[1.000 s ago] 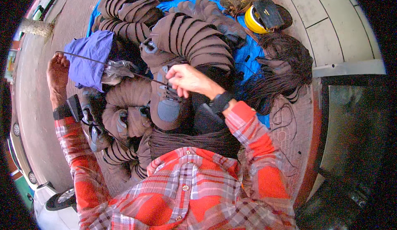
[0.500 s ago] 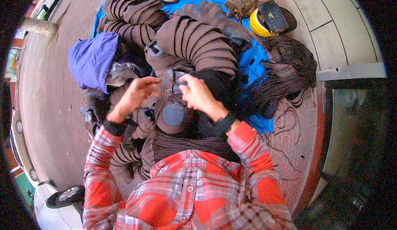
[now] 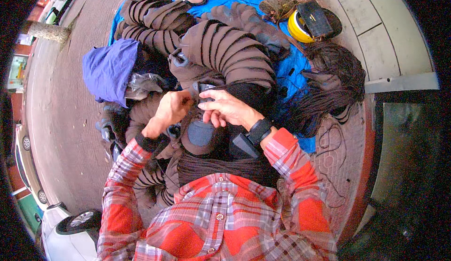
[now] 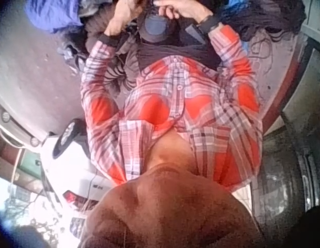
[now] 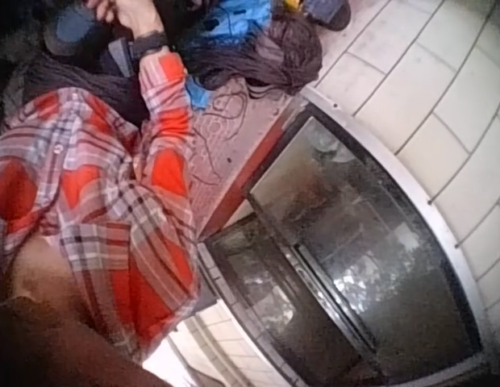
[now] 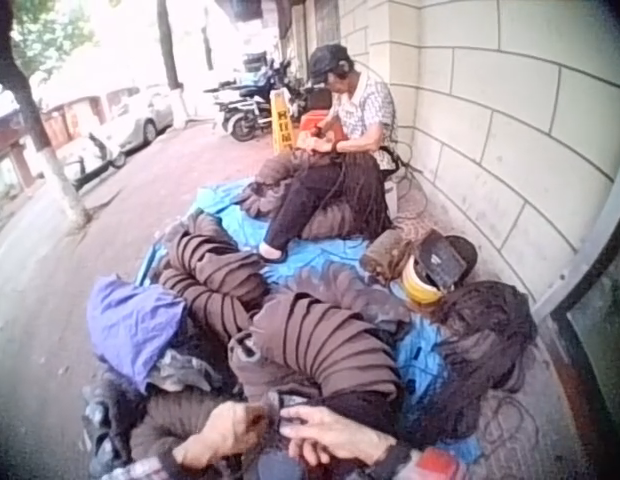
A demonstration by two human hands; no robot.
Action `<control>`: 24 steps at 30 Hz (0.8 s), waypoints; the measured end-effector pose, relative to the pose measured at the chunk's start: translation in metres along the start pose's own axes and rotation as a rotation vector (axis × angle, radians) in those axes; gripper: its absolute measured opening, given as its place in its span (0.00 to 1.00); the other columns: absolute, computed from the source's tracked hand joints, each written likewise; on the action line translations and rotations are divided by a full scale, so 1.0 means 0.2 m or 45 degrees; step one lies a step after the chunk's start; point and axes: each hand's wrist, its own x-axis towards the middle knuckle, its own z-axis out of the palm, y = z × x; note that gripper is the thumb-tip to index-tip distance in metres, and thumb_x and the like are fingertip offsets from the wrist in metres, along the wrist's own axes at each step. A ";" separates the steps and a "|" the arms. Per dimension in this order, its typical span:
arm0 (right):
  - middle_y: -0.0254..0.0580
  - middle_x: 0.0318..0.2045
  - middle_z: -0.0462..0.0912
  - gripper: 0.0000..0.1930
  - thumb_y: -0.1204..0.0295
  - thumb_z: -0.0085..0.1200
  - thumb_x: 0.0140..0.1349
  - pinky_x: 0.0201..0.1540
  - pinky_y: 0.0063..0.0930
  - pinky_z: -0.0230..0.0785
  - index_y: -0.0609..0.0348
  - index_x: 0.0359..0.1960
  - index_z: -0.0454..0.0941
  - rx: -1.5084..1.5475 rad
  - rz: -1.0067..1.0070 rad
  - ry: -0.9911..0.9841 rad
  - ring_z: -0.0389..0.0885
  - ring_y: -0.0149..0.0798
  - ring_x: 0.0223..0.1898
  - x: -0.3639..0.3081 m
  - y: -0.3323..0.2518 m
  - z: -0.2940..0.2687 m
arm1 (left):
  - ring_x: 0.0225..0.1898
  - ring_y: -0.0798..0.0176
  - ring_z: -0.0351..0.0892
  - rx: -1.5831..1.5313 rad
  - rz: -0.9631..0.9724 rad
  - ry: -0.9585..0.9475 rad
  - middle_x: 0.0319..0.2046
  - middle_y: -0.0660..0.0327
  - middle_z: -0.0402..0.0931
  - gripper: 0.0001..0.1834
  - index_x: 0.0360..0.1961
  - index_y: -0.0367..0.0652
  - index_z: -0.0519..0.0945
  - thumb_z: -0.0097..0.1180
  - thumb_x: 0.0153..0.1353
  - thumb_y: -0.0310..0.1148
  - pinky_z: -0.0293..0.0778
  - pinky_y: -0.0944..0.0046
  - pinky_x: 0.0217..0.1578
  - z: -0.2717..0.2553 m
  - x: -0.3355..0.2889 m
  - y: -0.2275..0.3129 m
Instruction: Lacing a new boot and organizing shoe components in a manufacturing or repair setting.
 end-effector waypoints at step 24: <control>0.43 0.17 0.79 0.10 0.73 0.45 0.58 0.10 0.22 0.63 0.66 0.37 0.72 -0.994 0.249 -0.263 0.74 0.31 0.11 0.24 -0.21 -0.11 | 0.21 0.78 0.66 -1.335 -0.656 -0.406 0.20 0.72 0.70 0.07 0.24 0.45 0.74 0.55 0.56 0.33 0.60 0.77 0.23 0.08 -0.03 -0.07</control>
